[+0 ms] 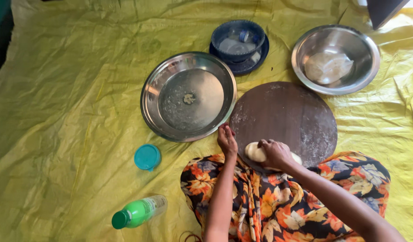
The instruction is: The person kneads dough on a round wooden board, shaping it into a log and then a ball. They place a portion of the dough into a plastic bag and continue kneading the remaining dough.
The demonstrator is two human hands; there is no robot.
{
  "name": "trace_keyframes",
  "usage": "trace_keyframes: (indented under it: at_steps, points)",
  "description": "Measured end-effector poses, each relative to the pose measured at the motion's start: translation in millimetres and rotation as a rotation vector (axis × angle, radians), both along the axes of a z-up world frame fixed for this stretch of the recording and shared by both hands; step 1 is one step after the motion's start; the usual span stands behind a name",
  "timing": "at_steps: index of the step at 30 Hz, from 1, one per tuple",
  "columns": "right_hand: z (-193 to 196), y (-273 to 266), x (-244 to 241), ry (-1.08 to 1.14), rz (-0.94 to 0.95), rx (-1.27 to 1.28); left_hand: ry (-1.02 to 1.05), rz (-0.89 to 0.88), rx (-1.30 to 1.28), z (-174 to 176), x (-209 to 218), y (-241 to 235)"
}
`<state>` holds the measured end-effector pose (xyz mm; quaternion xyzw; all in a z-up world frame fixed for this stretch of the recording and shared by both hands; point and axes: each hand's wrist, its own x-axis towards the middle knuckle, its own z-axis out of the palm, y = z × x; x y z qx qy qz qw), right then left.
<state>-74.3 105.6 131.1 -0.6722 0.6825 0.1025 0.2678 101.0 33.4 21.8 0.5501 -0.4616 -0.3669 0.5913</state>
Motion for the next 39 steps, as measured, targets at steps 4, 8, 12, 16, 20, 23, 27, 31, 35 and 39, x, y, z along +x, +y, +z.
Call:
trace_keyframes:
  at_steps: [4,8,12,16,20,23,27,31,35,39]
  points:
    - [15,-36,-20,-0.543,-0.051,-0.048,0.170,0.031,0.024,-9,3,-12]
    - [0,-74,-51,-1.021,-0.165,0.160,0.124,0.093,0.083,-18,12,-5]
    - [-8,-125,-68,-0.122,-0.187,-0.260,-0.350,-0.066,0.261,-1,1,0]
    - [-22,-146,-38,0.087,-0.193,-0.253,-1.086,-0.434,0.357,20,-13,2]
    - [-38,-150,-2,0.108,-0.279,-0.281,-1.296,-0.586,0.443,21,-26,2]
    - [-47,-153,-3,0.212,-0.168,-0.378,-1.388,-0.588,0.448,11,-28,2]
    - [-54,-180,-49,0.207,0.107,-0.295,-1.448,-0.570,0.478,-6,-31,-4]
    - [-62,-184,-94,0.177,-0.053,-0.439,-1.374,-0.604,0.532,-12,-29,-2]
    - [-61,-165,-125,0.015,-0.340,-0.459,-1.329,-0.592,0.520,-11,-27,-3]
    - [-51,-121,-121,0.024,-0.220,-0.565,-1.383,-0.586,0.502,-4,-28,-8]
